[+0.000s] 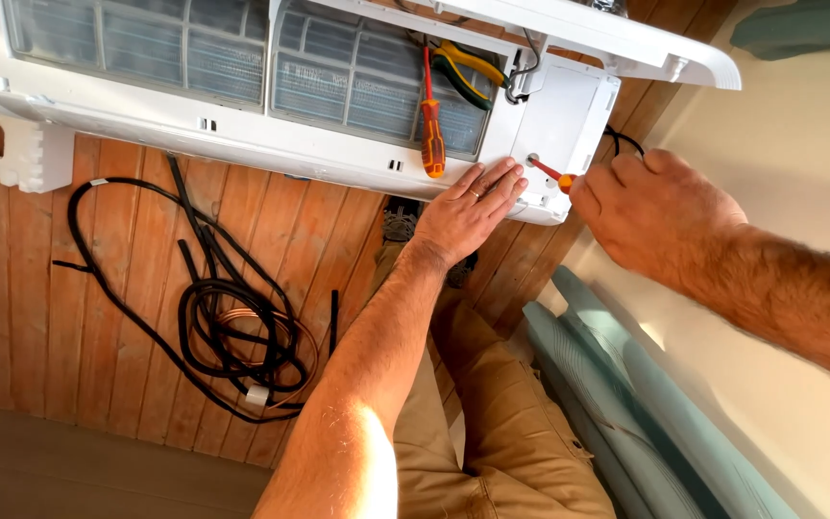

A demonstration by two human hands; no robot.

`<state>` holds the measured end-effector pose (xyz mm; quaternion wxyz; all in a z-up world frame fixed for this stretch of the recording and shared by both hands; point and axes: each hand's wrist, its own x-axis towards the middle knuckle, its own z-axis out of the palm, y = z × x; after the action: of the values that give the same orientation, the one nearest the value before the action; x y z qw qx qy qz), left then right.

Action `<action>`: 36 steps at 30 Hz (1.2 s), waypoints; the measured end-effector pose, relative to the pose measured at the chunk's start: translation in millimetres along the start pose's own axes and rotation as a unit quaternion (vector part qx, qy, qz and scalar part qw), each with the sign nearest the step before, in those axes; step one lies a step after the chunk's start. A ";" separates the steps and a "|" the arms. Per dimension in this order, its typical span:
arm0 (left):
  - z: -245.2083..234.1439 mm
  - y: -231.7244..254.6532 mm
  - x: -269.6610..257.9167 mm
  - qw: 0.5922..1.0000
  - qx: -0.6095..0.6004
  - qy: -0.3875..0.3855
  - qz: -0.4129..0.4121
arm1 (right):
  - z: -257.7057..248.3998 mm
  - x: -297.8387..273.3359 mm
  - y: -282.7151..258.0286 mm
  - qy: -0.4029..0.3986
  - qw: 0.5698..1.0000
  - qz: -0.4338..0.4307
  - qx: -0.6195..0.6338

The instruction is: Connecting electrical wiring and insulating copper pipes for an indoor air conditioner unit.

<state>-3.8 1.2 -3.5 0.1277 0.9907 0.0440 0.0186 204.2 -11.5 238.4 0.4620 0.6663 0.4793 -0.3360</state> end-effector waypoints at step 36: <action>3.9 -3.7 -1.3 0.998 0.048 -0.034 0.026 | -4.4 25.7 -22.5 -0.014 0.959 0.062 0.277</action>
<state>-5.2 3.7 -8.2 0.0806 0.9965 0.0148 -0.0138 191.0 3.6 210.4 0.2857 0.7920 0.3186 -0.4354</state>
